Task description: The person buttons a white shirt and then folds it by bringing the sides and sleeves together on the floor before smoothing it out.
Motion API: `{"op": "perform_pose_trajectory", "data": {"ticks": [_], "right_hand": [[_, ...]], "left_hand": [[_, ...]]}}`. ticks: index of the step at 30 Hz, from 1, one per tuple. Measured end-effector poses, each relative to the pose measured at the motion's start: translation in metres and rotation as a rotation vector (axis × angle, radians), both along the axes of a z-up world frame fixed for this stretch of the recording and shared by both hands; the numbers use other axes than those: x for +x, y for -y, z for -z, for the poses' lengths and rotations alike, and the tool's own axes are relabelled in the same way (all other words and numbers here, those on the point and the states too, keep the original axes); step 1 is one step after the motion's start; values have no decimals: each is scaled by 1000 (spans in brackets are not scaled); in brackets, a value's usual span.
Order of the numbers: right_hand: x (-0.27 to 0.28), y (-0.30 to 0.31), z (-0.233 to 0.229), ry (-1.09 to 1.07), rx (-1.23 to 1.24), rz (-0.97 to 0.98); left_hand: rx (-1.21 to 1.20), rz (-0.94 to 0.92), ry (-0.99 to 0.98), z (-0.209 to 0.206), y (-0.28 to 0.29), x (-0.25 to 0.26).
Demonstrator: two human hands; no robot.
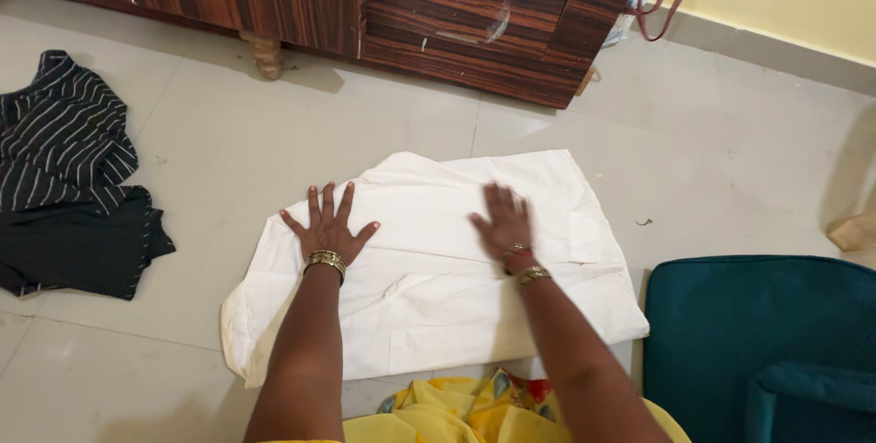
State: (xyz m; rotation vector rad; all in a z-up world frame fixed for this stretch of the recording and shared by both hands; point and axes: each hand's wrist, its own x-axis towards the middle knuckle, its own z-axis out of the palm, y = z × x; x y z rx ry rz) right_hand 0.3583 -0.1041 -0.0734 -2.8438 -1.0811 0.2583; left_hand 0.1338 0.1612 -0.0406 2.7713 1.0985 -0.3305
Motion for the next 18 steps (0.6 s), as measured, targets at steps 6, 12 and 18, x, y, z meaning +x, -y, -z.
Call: {"op": "perform_pose_trajectory", "data": {"ticks": [6,12,18], "right_hand": [[18,93,9,70,97,46],[32,95,14,166,126,-34],[131,78,-4,140,52,131]], "left_hand": [[12,12,-13,-2,11,-13],[-117,14,151,23,-6,-18],[-396,-340,646,12,-90,-37]]}}
